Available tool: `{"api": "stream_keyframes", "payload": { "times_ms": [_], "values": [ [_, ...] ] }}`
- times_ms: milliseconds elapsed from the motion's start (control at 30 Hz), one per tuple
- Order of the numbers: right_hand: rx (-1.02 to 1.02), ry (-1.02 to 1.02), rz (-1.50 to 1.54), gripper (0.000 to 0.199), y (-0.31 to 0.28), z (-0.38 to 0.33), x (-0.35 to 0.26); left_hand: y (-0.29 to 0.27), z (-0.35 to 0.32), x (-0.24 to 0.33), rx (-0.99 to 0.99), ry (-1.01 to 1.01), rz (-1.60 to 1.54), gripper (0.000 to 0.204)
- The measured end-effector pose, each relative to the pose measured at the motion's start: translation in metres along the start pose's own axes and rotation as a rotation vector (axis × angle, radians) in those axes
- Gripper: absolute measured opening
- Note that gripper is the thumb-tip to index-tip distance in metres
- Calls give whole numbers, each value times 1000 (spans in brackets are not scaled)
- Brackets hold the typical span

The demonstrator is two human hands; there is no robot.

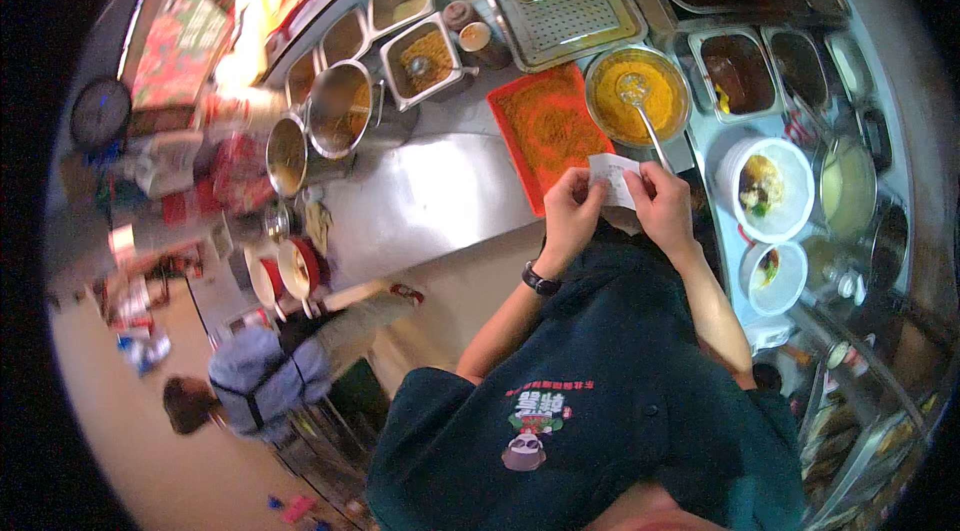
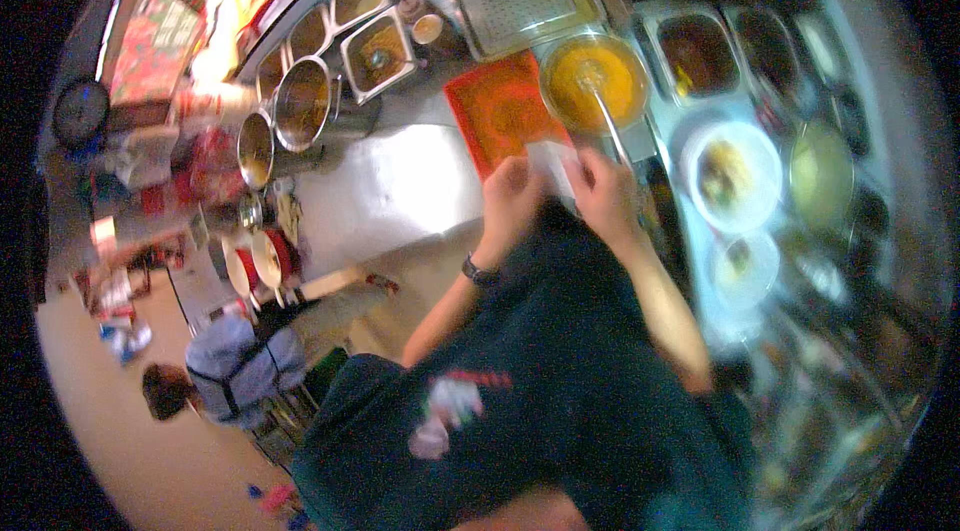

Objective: The person prepares food in a commercial kitchen by reading receipts, wiping the stainless steel counter with a cloth, arranging enoki mushrooms on trays, using tongs to fry items, and using a ladle to add sauces to bowls.

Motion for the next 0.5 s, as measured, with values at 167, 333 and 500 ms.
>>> {"api": "stream_keyframes", "payload": {
  "times_ms": [167, 333, 500],
  "values": [
    [-1, 352, 491, 20, 66, 15, 8, -66, 57, -13, -99, -179, -381, 16],
    [38, 323, 401, 18, 83, 10, 4, -101, 90, -27, -207, -126, -322, 10],
    [153, 360, 482, 18, 89, -9, 20, -67, 140, -1, -375, -21, -407, 13]
  ]
}}
Point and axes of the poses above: each hand's wrist, its own z-axis towards the middle knuckle, its own y-axis out of the palm, x = y × z, the point moved 1 cm from there along z, towards the middle knuckle, and after that the axes turned 5 degrees about -z, right-handed, at the moved point
